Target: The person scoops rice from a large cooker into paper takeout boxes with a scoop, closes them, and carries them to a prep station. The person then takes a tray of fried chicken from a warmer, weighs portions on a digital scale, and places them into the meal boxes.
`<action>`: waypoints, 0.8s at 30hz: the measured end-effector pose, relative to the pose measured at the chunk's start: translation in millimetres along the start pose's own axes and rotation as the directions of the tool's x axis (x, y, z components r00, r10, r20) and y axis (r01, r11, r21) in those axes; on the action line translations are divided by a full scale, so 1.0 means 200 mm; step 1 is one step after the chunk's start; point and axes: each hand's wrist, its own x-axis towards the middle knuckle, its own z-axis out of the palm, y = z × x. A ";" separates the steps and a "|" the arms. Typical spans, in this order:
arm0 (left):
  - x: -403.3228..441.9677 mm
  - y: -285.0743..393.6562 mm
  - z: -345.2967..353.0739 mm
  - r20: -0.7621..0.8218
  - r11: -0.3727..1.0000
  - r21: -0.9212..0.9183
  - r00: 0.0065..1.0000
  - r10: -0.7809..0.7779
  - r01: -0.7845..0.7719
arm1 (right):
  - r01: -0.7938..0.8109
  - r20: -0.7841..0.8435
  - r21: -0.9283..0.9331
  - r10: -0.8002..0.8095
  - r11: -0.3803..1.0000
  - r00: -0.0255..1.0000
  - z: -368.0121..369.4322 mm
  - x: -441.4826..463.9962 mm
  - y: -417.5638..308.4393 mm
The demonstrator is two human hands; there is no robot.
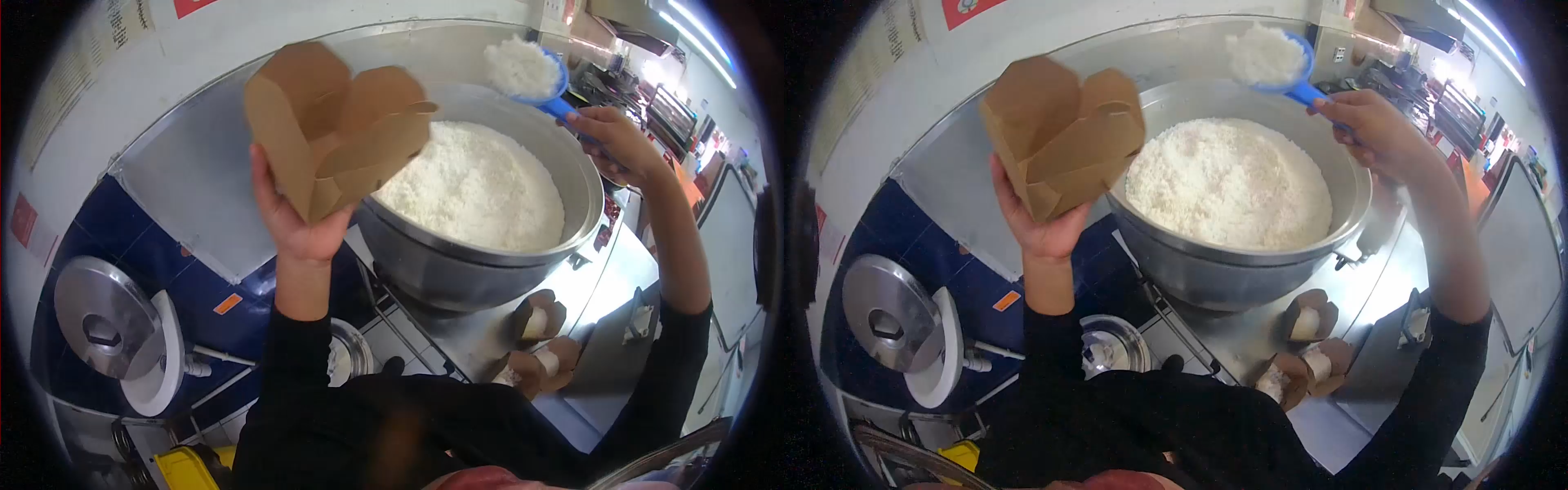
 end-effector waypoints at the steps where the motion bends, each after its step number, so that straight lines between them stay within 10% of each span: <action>1: 0.06 -0.03 0.01 0.037 0.998 -0.023 0.998 -0.055 0.056 | 0.036 -0.038 0.036 -0.034 0.999 0.999 -0.02 -0.02 -0.04; 9: 0.30 -0.21 0.14 -0.072 0.972 0.042 0.971 -0.229 0.232 | 0.274 -0.190 -0.369 -0.360 0.888 0.913 -0.07 -0.19 -0.45; 11: 0.30 -0.23 0.16 -0.071 0.962 -0.021 0.960 -0.272 0.272 | 0.542 -0.129 -0.674 -0.803 0.501 0.582 0.01 -0.11 -0.40; 18: 0.23 -0.25 0.23 0.060 0.938 -0.161 0.952 -0.300 0.306 | 0.151 0.062 -0.988 -0.964 -0.024 0.259 0.30 -0.18 -0.49; 24: 0.21 -0.23 0.19 -0.060 0.950 -0.156 0.958 -0.281 0.269 | 0.233 -0.031 -0.965 -0.939 0.117 0.342 0.35 -0.24 -0.57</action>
